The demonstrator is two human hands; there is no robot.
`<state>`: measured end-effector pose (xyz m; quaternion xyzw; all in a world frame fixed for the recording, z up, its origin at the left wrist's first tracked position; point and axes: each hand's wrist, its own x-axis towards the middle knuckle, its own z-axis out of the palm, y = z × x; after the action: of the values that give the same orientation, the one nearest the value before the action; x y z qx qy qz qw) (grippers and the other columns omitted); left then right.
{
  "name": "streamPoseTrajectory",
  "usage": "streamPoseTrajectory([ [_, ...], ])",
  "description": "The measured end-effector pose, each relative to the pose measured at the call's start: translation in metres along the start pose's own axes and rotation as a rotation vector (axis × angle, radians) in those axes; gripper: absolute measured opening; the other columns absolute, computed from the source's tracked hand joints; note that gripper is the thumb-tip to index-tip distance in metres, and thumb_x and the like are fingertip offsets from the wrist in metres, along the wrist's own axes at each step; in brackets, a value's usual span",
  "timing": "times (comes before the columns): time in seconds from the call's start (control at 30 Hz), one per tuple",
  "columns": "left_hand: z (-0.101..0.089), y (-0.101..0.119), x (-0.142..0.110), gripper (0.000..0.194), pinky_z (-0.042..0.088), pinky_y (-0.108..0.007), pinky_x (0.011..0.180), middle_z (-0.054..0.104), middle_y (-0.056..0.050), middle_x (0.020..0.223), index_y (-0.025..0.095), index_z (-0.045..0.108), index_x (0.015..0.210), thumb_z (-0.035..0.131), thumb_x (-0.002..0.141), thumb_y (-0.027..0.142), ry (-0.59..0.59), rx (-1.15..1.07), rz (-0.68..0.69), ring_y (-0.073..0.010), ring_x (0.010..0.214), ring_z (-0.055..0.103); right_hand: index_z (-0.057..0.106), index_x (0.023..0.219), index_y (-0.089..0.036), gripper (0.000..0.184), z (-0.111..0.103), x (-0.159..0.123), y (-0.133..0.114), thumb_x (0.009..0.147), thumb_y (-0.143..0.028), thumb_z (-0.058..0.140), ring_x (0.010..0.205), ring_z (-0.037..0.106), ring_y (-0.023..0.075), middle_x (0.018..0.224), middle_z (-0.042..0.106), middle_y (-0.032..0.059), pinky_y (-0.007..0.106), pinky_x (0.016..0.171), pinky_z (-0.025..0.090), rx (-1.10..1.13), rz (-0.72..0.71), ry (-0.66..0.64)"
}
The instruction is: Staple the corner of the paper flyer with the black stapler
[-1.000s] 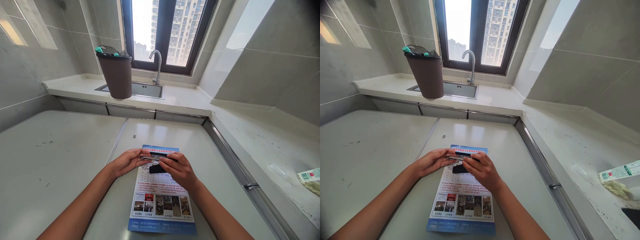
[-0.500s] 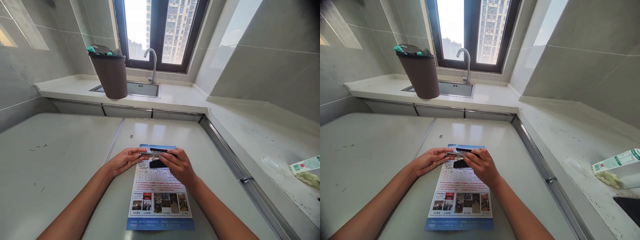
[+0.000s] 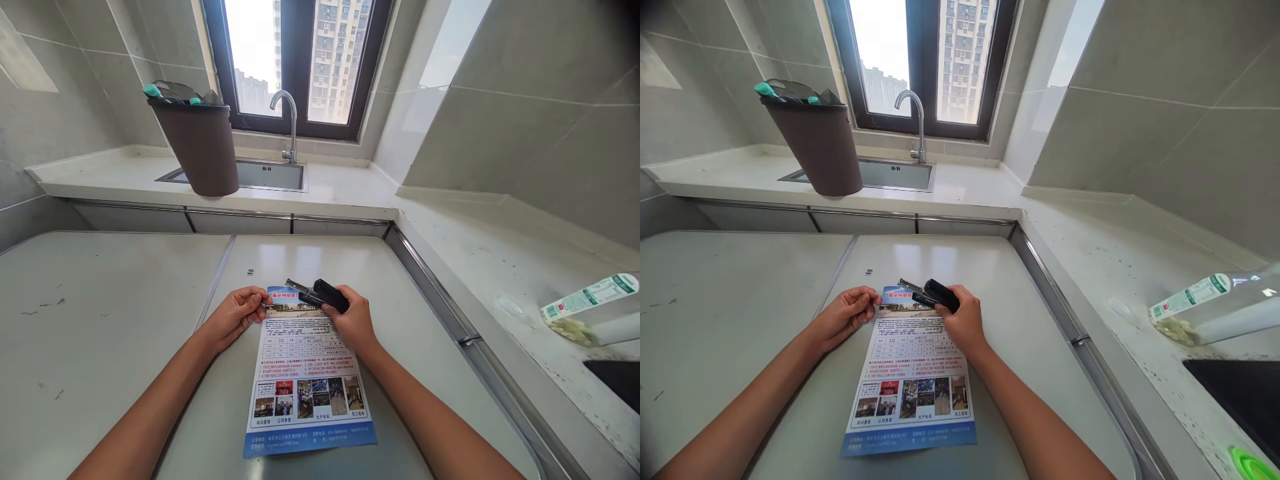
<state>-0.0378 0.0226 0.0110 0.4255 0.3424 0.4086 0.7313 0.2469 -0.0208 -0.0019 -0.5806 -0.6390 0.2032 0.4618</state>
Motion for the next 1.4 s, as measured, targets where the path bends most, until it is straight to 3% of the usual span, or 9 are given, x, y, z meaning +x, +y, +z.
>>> streamPoseTrajectory([
  [0.17, 0.008, -0.004, -0.004, 0.031, 0.034, -0.02, 0.043, 0.063, 0.001, 0.061, 0.015, 0.078, 0.087, 0.084, 0.078, 0.044, -0.074, 0.23, 0.106, -0.0031, 0.04, 0.04, 0.072, 0.105, -0.024, 0.03, 0.008, -0.001, 0.002, 0.077, -0.015, 0.072, 0.099, 0.066, 0.0263, 0.104, 0.074, 0.0041, 0.041, 0.089, 0.051, -0.056, -0.071, -0.093],
  [0.5, 0.018, -0.006, -0.006, 0.041, 0.056, -0.029, 0.064, 0.073, -0.007, 0.09, 0.019, 0.073, 0.124, 0.076, 0.087, 0.036, -0.278, 0.354, 0.058, -0.0157, 0.068, 0.068, 0.067, 0.118, -0.027, 0.037, 0.007, -0.005, -0.005, 0.082, -0.021, 0.074, 0.105, 0.061, 0.0294, 0.112, 0.071, 0.007, 0.046, 0.09, 0.048, -0.187, -0.142, -0.105],
  [0.63, 0.02, -0.006, -0.009, 0.053, 0.054, -0.027, 0.056, 0.078, -0.011, 0.09, 0.018, 0.067, 0.131, 0.08, 0.083, 0.036, -0.262, 0.387, 0.017, -0.0152, 0.057, 0.066, 0.065, 0.123, -0.026, 0.034, 0.003, -0.013, -0.022, 0.09, -0.03, 0.071, 0.105, 0.059, 0.0287, 0.116, 0.067, 0.0098, 0.046, 0.094, 0.047, -0.23, -0.376, 0.026],
  [0.8, 0.025, -0.006, -0.013, 0.05, 0.055, -0.03, 0.059, 0.078, -0.008, 0.079, 0.02, 0.065, 0.134, 0.073, 0.089, 0.041, -0.354, 0.432, 0.027, -0.0168, 0.056, 0.067, 0.063, 0.129, -0.028, 0.033, 0.012, -0.027, -0.035, 0.096, -0.025, 0.066, 0.1, 0.062, 0.0215, 0.112, 0.071, 0.0053, 0.039, 0.09, 0.048, -0.226, -0.812, -0.204],
  [0.93, 0.029, -0.004, -0.017, 0.05, 0.056, -0.033, 0.064, 0.072, -0.003, 0.065, 0.022, 0.062, 0.137, 0.069, 0.092, 0.041, -0.436, 0.454, -0.003, -0.0189, 0.058, 0.069, 0.067, 0.121, -0.028, 0.025, 0.018, -0.028, -0.037, 0.099, -0.02, 0.062, 0.094, 0.063, 0.0195, 0.105, 0.074, 0.0035, 0.037, 0.085, 0.049, -0.248, -0.848, -0.197],
  [1.07, 0.03, -0.002, -0.019, 0.051, 0.056, -0.032, 0.062, 0.076, -0.007, 0.079, 0.022, 0.059, 0.139, 0.067, 0.093, 0.042, -0.47, 0.439, -0.041, -0.0209, 0.063, 0.072, 0.066, 0.126, -0.028, 0.03, 0.015, -0.028, -0.037, 0.098, -0.018, 0.06, 0.092, 0.063, 0.0196, 0.103, 0.074, 0.0033, 0.038, 0.083, 0.049, -0.22, -0.872, -0.17],
  [1.2, 0.028, -0.004, -0.016, 0.053, 0.049, -0.027, 0.052, 0.077, -0.007, 0.08, 0.019, 0.057, 0.137, 0.066, 0.093, 0.047, -0.311, 0.426, 0.076, -0.0155, 0.048, 0.064, 0.062, 0.134, -0.029, 0.039, 0.009, -0.025, -0.032, 0.097, -0.015, 0.059, 0.091, 0.063, 0.0203, 0.102, 0.074, 0.0033, 0.039, 0.085, 0.049, -0.18, -0.804, -0.115],
  [1.3, 0.022, -0.004, -0.011, 0.041, 0.036, -0.023, 0.045, 0.07, -0.001, 0.065, 0.018, 0.063, 0.119, 0.061, 0.095, 0.05, 0.011, 0.505, 0.259, -0.0093, 0.039, 0.045, 0.066, 0.128, -0.027, 0.035, -0.003, -0.012, -0.019, 0.096, -0.015, 0.059, 0.088, 0.062, 0.0218, 0.098, 0.073, 0.0047, 0.041, 0.085, 0.048, -0.182, -0.675, 0.042],
  [1.4, 0.01, -0.003, -0.007, 0.028, 0.034, -0.024, 0.052, 0.055, 0.005, 0.052, 0.021, 0.066, 0.099, 0.058, 0.096, 0.047, 0.354, 0.781, 0.416, -0.0116, 0.044, 0.044, 0.071, 0.119, -0.025, 0.027, -0.021, 0.007, 0.002, 0.098, -0.018, 0.056, 0.091, 0.061, 0.0239, 0.098, 0.074, 0.0059, 0.042, 0.087, 0.048, -0.207, -0.444, 0.209],
])
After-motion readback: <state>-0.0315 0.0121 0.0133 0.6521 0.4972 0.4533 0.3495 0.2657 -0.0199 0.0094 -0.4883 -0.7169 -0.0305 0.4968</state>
